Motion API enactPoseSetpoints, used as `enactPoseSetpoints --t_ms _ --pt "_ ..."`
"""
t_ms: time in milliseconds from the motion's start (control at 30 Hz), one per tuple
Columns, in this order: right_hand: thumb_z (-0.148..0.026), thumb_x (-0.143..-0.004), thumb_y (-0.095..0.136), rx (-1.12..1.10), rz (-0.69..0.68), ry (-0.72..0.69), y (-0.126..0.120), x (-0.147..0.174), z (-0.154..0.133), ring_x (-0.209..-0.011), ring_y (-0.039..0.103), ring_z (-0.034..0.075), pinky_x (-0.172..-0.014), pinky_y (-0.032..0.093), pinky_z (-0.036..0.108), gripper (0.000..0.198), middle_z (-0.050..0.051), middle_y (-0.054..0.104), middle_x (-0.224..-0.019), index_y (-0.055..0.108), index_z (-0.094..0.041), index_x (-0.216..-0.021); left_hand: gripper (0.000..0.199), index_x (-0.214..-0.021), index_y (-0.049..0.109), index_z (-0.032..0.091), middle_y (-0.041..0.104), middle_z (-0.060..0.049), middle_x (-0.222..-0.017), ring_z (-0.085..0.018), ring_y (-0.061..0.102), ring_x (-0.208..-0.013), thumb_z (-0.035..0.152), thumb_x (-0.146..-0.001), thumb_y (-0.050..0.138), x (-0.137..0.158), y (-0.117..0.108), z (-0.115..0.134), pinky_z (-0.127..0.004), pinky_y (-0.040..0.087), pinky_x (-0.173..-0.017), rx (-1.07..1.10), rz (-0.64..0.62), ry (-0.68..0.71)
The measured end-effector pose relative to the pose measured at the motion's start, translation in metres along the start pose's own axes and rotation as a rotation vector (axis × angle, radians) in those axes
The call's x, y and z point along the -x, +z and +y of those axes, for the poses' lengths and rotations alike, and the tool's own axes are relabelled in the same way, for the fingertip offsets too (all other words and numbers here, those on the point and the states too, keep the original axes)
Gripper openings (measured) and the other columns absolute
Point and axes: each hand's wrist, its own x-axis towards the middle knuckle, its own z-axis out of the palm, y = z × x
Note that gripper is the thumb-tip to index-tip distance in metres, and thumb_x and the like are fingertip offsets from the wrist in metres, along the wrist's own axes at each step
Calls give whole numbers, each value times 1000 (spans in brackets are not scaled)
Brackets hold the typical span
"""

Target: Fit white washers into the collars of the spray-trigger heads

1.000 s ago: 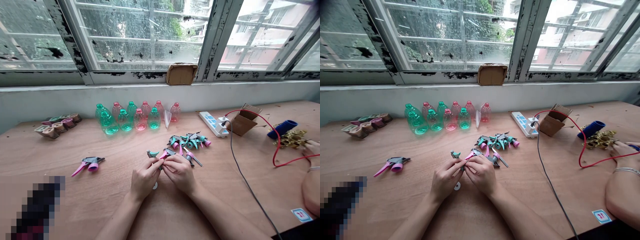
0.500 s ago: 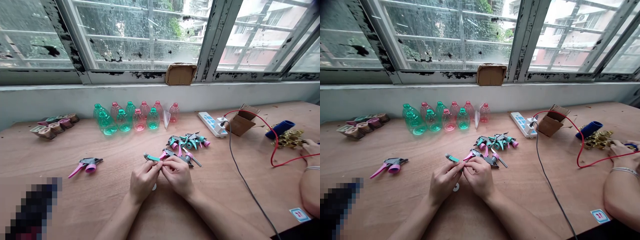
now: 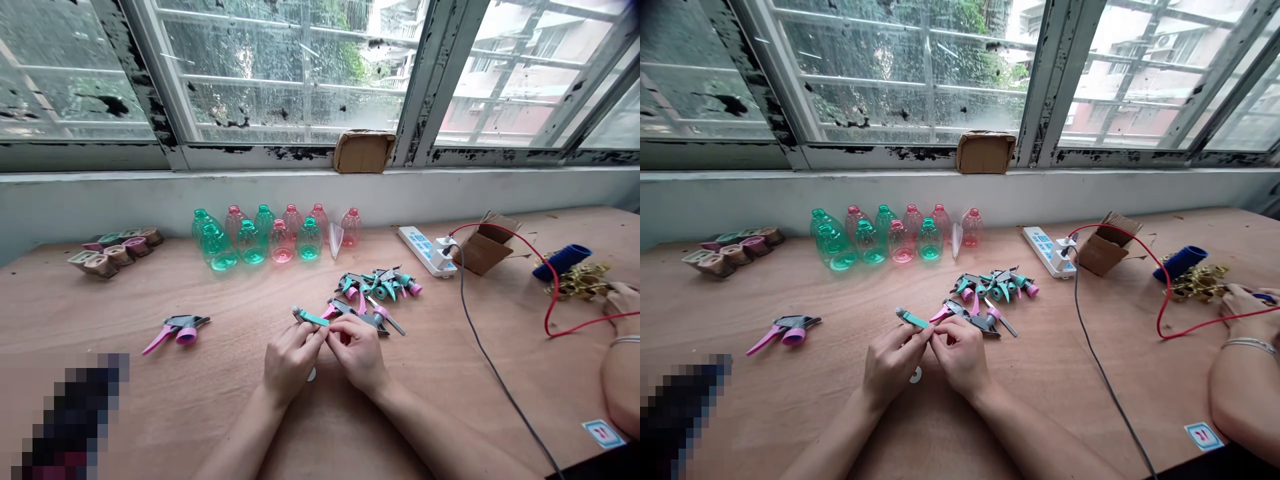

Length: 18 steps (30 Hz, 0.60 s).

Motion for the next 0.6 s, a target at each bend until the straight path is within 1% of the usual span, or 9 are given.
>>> enactPoseSetpoints --t_ms 200,300,433,533,600 --pt "-17 -84 63 -51 -3 59 1 2 2 -57 54 12 -50 42 23 13 3 66 -74 72 -18 -76 21 -103 70 21 71 -2 -80 -16 64 -68 12 -90 56 0 1 1 -27 49 -61 -11 -12 7" --pt "-17 -84 63 -30 -5 41 0 1 4 -57 52 11 -51 42 23 11 2 66 -74 72 -18 -77 23 -106 69 23 73 -3 -85 -15 67 -72 12 -90 56 3 3 0 -26 52 -64 16 -1 -25" --pt "-16 -82 66 4 -12 -64 -3 0 5 -57 50 11 -52 43 24 7 2 65 -78 72 -19 -83 25 -109 68 23 74 -4 -97 -15 71 -83 14 -87 61 7 6 -2 -25 57 -74 143 58 -171" --pt "-17 -82 66 25 -21 -140 -5 -1 7 -60 52 11 -53 45 24 11 3 65 -84 71 -20 -90 25 -110 67 23 73 -4 -102 -14 71 -81 17 -86 63 9 7 -4 -24 58 -75 249 52 -280" --pt "-17 -83 65 43 -31 -171 -6 -1 7 -62 54 12 -54 47 25 14 4 65 -86 71 -21 -95 26 -111 67 23 73 -5 -105 -14 71 -81 18 -86 63 9 7 -5 -25 59 -75 287 38 -314"
